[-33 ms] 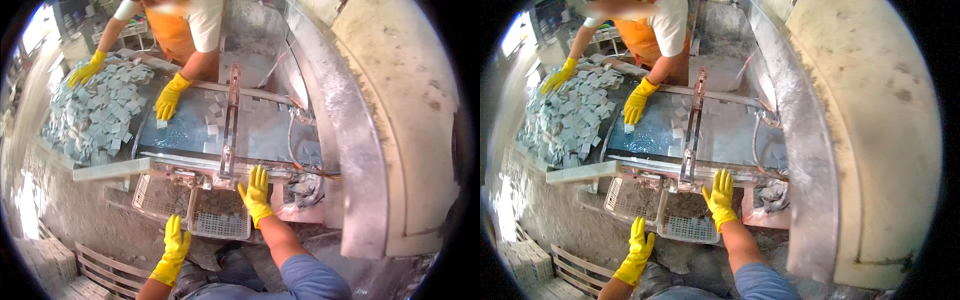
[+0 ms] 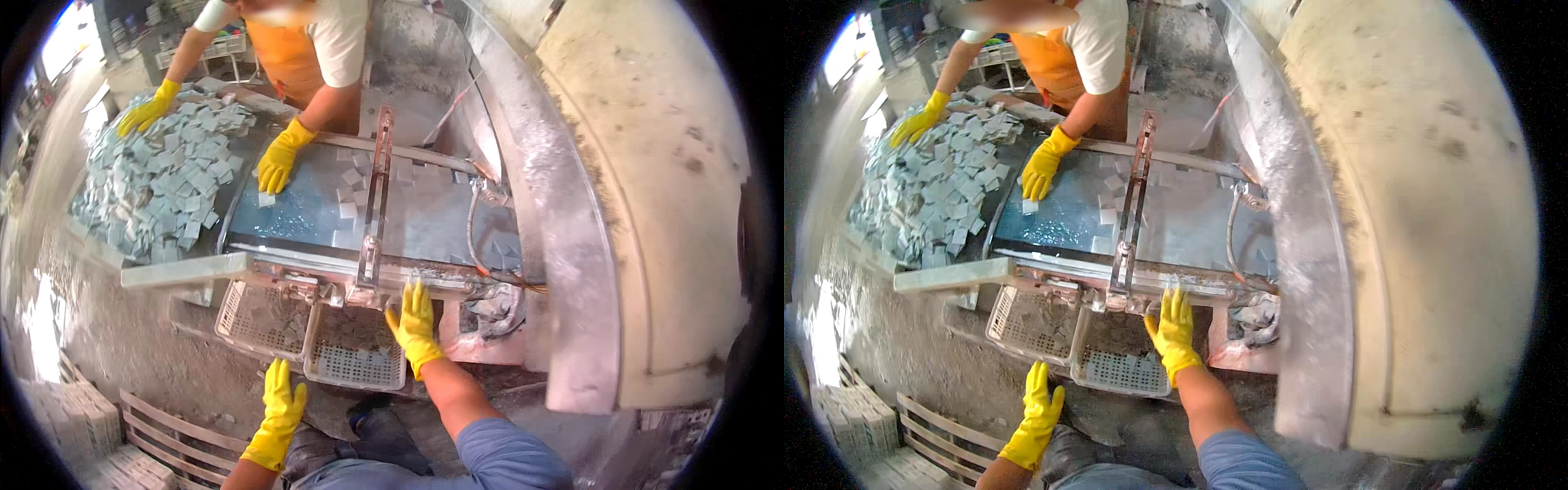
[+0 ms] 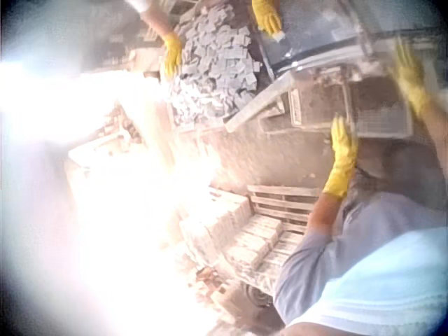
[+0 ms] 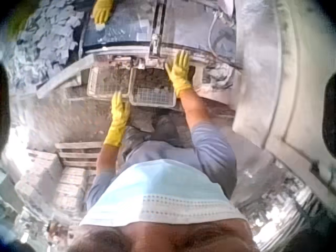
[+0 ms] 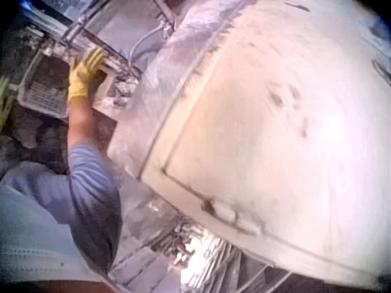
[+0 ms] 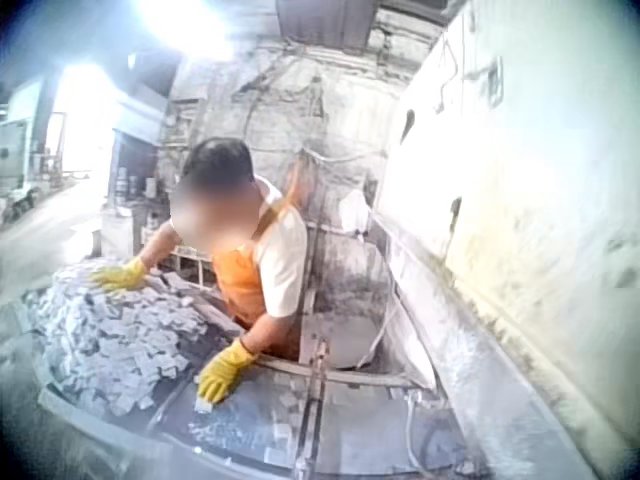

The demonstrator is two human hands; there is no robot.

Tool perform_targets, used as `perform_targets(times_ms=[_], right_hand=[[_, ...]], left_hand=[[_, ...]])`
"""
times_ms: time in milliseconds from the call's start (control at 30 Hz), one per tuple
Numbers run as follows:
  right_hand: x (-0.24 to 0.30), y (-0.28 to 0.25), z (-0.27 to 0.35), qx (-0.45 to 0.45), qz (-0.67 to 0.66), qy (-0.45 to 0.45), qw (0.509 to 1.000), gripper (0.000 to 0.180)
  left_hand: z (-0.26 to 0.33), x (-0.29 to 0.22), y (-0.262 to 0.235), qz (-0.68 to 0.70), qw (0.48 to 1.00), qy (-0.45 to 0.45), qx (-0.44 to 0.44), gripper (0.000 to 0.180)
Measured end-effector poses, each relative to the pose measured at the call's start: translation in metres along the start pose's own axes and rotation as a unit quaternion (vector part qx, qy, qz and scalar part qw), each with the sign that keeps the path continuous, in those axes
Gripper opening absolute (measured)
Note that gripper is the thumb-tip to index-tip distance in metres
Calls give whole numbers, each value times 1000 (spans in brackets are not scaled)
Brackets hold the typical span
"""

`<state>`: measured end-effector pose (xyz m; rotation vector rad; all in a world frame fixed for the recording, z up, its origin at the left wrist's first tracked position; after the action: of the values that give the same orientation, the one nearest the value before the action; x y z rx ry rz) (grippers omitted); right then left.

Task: The person repeatedly lifts and lowers a metal frame over a conveyor of small square tiles, then transfers the tiles into a white plastic basket. The person also moves the basket and places tiles into a blue bin.

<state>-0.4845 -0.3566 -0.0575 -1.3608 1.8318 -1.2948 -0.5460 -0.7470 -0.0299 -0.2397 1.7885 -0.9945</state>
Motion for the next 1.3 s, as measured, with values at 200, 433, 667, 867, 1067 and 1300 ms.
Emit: perform_targets(times_ms=[200, 433, 667, 867, 1067, 1300], right_hand=[[-42, -81, 248, 345, -135, 236, 898, 82], [-133, -249, 549, 338, -140, 568, 737, 55], [-8, -352, 763, 266, -5, 653, 709, 52], [93, -280, 822, 250, -174, 729, 614, 59], [32, -266, 865, -31, -274, 823, 496, 74], [-117, -358, 930, -141, -241, 781, 559, 70]], left_hand=[[161, 83, -55, -142, 969, -183, 83, 78], [211, 178, -82, -267, 851, -282, 352, 75], [85, 101, 7, -344, 793, -57, 500, 63], [59, -108, 61, -176, 834, 209, 478, 60], [108, -261, 123, -61, 836, 294, 459, 53], [178, -500, 235, 36, 795, 436, 422, 51]])
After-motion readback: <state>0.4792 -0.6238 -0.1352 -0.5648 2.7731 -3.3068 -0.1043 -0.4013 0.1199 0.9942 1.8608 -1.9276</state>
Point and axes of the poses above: each hand's wrist, its own z-axis away from the middle knuckle, its own y-axis out of the palm, x = y × z, the point moved 5 cm from there along -z, towards the middle knuckle, and after that the axes turned 3 degrees about -y, right-handed, at the moved point
